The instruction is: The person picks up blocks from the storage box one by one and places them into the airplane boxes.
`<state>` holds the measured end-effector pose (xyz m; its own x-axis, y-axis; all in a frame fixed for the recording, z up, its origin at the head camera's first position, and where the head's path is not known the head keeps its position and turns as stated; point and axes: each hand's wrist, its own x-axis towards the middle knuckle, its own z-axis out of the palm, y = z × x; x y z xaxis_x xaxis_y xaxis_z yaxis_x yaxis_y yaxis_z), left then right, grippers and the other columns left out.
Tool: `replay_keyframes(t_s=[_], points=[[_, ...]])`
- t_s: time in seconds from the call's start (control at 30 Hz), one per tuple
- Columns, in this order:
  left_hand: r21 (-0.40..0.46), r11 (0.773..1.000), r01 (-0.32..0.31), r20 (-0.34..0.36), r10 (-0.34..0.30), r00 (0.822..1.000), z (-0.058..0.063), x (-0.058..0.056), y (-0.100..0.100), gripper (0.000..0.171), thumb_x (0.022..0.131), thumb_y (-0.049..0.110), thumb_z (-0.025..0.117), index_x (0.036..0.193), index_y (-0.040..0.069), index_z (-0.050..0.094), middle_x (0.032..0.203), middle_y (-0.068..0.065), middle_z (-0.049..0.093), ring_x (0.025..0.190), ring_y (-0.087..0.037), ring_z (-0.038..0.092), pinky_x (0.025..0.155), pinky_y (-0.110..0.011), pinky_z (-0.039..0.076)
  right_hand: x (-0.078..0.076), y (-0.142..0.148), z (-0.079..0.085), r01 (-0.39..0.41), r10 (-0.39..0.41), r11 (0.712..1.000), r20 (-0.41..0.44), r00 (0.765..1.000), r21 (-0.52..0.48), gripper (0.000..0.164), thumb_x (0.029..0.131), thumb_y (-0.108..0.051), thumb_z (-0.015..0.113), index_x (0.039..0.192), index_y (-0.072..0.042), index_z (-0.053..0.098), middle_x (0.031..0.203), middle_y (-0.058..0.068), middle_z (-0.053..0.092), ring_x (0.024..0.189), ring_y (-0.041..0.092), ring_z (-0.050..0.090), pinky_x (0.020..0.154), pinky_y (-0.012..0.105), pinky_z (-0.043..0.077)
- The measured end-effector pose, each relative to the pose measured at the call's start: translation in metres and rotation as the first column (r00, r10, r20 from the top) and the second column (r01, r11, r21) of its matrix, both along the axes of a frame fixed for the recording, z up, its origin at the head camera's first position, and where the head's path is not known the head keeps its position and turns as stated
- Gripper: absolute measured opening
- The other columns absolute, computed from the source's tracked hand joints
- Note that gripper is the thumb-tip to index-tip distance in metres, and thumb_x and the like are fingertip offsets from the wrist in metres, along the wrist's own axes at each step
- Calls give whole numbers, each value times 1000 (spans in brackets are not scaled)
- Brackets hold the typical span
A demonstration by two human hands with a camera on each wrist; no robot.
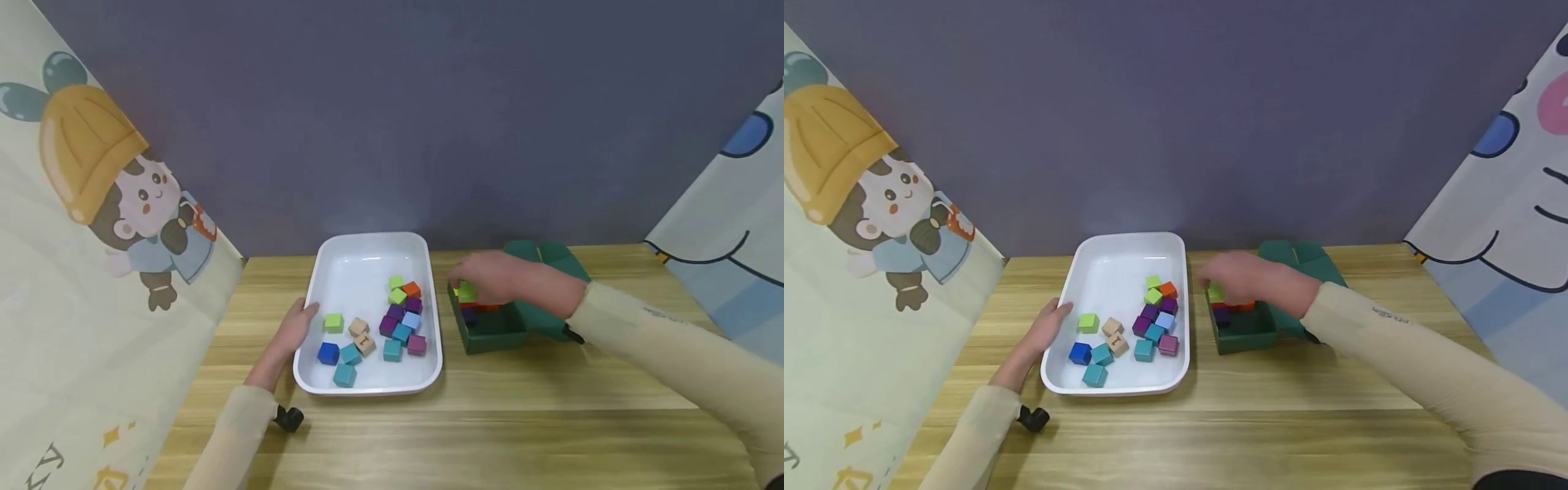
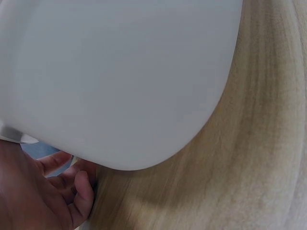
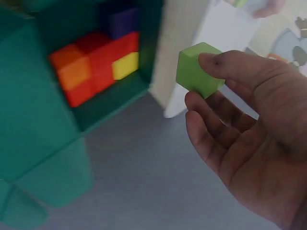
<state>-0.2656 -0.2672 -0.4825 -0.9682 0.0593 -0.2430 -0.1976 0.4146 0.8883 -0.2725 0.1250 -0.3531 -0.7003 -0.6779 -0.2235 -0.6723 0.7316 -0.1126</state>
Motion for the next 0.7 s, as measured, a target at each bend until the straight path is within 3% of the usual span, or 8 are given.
replay_keyframes(t_s=[0.13, 0.33, 0.57, 0.7], points=[[3, 1000, 2, 1, -2, 1000, 0, -1, -1, 56, 105, 34, 32, 145, -5, 27, 139, -30, 40, 124, -44, 46, 96, -56, 46, -1, 19, -13, 31, -29, 998, 33, 999, -46, 39, 73, 1, 80, 106, -7, 62, 99, 0, 62, 82, 18, 56, 74, 37, 56], [5, 1000, 3, 1, -3, 1000, 0, 0, -2, 56, 105, 35, 33, 144, -5, 28, 138, -31, 41, 122, -44, 48, 94, -54, 48, -4, 37, -32, 34, -31, 999, 89, 996, -38, 34, 74, 8, 73, 103, -7, 64, 101, 2, 62, 83, 18, 56, 72, 35, 55], [-4, 1000, -1, 8, 2, 1000, -1, 0, -3, 56, 105, 35, 33, 144, -5, 29, 138, -30, 42, 123, -43, 47, 95, -54, 47, -8, 45, -54, 49, -42, 998, 138, 990, -44, 34, 77, 2, 75, 109, -5, 66, 104, 4, 62, 93, 23, 60, 78, 38, 55], [0, 1000, 0, 6, 0, 1000, -2, 1, -3, 56, 105, 35, 33, 143, -6, 29, 138, -30, 41, 123, -43, 47, 96, -54, 47, -9, 48, -63, 56, -46, 995, 135, 990, -77, 30, 78, -1, 76, 105, -5, 67, 99, 3, 62, 85, 19, 58, 74, 36, 54]])
